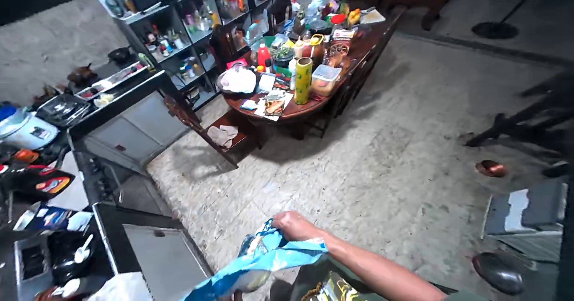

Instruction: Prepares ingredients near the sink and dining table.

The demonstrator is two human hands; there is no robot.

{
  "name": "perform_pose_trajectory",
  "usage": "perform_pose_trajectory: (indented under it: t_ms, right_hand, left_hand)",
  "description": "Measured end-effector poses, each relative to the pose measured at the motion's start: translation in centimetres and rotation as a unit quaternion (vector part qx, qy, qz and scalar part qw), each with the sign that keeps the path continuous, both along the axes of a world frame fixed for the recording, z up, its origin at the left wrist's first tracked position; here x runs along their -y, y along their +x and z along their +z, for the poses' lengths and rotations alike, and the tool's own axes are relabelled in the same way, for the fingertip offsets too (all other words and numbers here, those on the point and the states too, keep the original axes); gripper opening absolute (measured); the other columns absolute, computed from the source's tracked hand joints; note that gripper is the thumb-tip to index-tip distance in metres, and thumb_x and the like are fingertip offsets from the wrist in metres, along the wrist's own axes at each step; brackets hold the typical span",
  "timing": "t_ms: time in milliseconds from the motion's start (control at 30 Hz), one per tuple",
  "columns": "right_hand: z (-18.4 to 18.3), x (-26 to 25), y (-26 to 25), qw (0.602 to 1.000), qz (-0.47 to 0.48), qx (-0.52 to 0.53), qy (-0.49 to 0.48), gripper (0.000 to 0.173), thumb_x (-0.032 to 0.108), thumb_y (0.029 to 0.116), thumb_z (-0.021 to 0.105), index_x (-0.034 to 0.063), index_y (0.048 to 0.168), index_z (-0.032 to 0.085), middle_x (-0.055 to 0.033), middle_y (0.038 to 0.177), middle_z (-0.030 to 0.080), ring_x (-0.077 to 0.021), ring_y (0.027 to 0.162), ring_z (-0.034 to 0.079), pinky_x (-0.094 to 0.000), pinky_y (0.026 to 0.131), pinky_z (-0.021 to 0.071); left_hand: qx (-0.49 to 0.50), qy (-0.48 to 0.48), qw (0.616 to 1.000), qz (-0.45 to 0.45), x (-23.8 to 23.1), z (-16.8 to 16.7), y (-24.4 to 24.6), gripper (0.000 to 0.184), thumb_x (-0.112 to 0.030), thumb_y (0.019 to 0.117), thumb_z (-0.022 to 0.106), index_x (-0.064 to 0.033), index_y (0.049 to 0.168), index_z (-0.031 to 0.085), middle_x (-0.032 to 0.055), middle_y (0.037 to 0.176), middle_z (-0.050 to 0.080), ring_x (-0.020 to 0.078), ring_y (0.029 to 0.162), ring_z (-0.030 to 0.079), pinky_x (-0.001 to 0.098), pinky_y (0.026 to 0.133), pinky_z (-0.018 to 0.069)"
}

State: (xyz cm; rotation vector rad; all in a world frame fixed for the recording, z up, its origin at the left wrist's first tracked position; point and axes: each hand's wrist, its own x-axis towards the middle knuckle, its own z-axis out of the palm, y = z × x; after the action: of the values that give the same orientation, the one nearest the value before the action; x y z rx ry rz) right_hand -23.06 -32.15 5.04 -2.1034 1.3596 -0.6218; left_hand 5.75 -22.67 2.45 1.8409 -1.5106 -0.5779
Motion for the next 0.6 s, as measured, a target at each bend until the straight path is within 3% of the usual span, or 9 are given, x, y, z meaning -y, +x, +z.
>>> perform_pose_trajectory:
  t_ms: [67, 267, 400, 600]
  right_hand:
    - [0.3, 1.2, -6.7, 0.999, -0.051, -0.012, 0.007, 0.013, 0.002, 0.0872, 0.066, 0.0073, 0.095, 0.075, -0.0111, 0.095, 0.074, -0.0294, 0.092, 0.073, -0.0544, 0.079, 0.0591]
    - [1.5, 4.1, -25.8, 0.975, -0.216, -0.056, 0.008, 0.021, -0.002, 0.0812, 0.068, 0.0063, 0.099, 0.076, -0.0114, 0.095, 0.074, -0.0294, 0.091, 0.073, -0.0523, 0.079, 0.0597]
    - [2.6, 5.5, -36.9, 0.935, -0.345, -0.084, 0.009, 0.023, -0.006, 0.0796, 0.066, 0.0070, 0.095, 0.077, -0.0103, 0.093, 0.075, -0.0284, 0.087, 0.074, -0.0515, 0.076, 0.0606]
    - [4.3, 8.4, -53.3, 0.860, -0.494, -0.123, 0.011, 0.023, -0.004, 0.0786, 0.067, 0.0085, 0.094, 0.078, -0.0094, 0.093, 0.076, -0.0284, 0.084, 0.074, -0.0534, 0.073, 0.0600]
  left_hand:
    - [0.010, -0.009, 0.998, -0.054, 4.4, -1.5, -5.2, 0.018, 0.001, 0.0814, 0.077, 0.0095, 0.096, 0.073, 0.0260, 0.099, 0.073, 0.0374, 0.098, 0.072, 0.0545, 0.094, 0.0563]
    - [-0.073, -0.101, 0.964, -0.234, 18.0, -2.9, -23.9, 0.010, -0.001, 0.0772, 0.076, 0.0010, 0.087, 0.076, 0.0112, 0.087, 0.075, 0.0175, 0.087, 0.074, 0.0375, 0.086, 0.0607]
    - [-0.078, -0.151, 0.921, -0.351, 26.4, -3.5, -37.4, 0.005, -0.006, 0.0800, 0.073, -0.0030, 0.080, 0.076, 0.0067, 0.078, 0.073, 0.0162, 0.078, 0.072, 0.0368, 0.078, 0.0601]
    - [-0.139, -0.137, 0.847, -0.495, 37.2, -3.1, -58.5, 0.004, -0.005, 0.0808, 0.076, -0.0040, 0.084, 0.078, 0.0067, 0.080, 0.074, 0.0173, 0.080, 0.072, 0.0368, 0.081, 0.0601]
